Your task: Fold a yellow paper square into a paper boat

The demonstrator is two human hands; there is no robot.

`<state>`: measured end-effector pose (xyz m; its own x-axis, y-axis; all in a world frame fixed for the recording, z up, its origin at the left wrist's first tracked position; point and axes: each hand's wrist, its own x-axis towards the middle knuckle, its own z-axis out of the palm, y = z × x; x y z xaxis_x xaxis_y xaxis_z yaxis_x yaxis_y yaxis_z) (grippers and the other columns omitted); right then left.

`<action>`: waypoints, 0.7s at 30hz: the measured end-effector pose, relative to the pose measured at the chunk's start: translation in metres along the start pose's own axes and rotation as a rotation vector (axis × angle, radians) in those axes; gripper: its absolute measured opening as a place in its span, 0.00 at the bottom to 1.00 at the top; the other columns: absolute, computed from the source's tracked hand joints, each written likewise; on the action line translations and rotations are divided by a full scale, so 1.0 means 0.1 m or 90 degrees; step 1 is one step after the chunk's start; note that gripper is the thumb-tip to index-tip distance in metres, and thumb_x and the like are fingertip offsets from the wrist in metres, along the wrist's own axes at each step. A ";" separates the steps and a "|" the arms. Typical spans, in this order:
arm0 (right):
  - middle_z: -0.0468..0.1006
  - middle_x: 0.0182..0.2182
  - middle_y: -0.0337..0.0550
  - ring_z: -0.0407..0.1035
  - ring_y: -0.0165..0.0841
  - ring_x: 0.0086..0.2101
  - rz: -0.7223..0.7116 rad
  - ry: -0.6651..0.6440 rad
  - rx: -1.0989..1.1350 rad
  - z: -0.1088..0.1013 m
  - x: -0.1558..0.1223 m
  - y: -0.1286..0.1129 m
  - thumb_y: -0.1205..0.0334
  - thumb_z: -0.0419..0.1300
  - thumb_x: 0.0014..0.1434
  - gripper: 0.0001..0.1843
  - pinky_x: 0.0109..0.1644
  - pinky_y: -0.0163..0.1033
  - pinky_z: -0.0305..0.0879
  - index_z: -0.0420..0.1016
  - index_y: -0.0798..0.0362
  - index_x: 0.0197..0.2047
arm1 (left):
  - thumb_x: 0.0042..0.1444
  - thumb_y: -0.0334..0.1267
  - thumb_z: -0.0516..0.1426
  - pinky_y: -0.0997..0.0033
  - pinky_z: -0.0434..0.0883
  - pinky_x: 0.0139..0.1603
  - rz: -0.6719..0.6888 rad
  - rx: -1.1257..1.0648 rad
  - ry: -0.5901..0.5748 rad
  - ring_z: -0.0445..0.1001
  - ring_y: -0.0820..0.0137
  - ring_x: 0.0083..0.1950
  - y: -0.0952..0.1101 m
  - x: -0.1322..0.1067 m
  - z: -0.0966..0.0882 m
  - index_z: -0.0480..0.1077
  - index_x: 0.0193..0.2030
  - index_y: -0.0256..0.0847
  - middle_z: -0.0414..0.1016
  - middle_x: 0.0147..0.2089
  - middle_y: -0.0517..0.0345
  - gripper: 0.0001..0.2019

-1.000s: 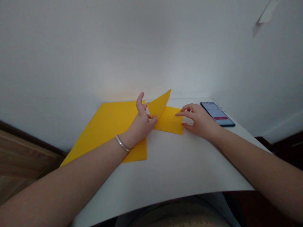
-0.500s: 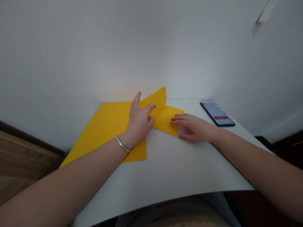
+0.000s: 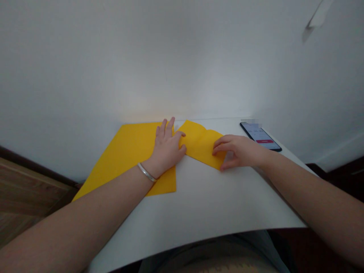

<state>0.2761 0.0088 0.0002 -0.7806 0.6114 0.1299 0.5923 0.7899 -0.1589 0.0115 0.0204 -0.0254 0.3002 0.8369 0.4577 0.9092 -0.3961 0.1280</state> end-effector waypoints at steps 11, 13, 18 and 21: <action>0.74 0.51 0.51 0.67 0.45 0.51 0.018 0.013 0.036 0.01 -0.02 0.03 0.38 0.68 0.41 0.30 0.56 0.49 0.62 0.75 0.51 0.41 | 0.62 0.35 0.45 0.45 0.45 0.69 0.299 -0.056 -0.207 0.56 0.62 0.69 0.04 -0.01 -0.02 0.61 0.63 0.43 0.60 0.67 0.54 0.23; 0.73 0.53 0.51 0.65 0.45 0.54 0.010 0.031 0.032 0.01 -0.02 0.04 0.40 0.68 0.41 0.33 0.58 0.50 0.60 0.75 0.51 0.46 | 0.62 0.40 0.47 0.44 0.44 0.69 0.301 -0.071 -0.231 0.56 0.60 0.68 0.04 -0.01 -0.02 0.58 0.65 0.42 0.60 0.67 0.52 0.24; 0.67 0.59 0.52 0.60 0.45 0.58 0.001 0.078 0.018 0.00 -0.05 0.02 0.46 0.68 0.44 0.42 0.63 0.53 0.55 0.66 0.51 0.61 | 0.61 0.48 0.51 0.47 0.51 0.67 0.309 -0.085 -0.215 0.60 0.58 0.66 0.03 0.00 -0.02 0.59 0.64 0.41 0.63 0.65 0.48 0.26; 0.65 0.60 0.54 0.58 0.46 0.59 -0.021 0.082 0.010 -0.02 -0.06 0.02 0.46 0.67 0.46 0.44 0.63 0.53 0.54 0.63 0.52 0.63 | 0.61 0.48 0.53 0.51 0.56 0.64 0.314 -0.090 -0.204 0.63 0.58 0.63 0.03 0.01 -0.01 0.59 0.63 0.39 0.66 0.62 0.45 0.26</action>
<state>0.2822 0.0074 0.0011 -0.7671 0.5866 0.2599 0.5624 0.8097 -0.1675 0.0140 0.0198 -0.0237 0.7686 0.6051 0.2076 0.6002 -0.7944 0.0935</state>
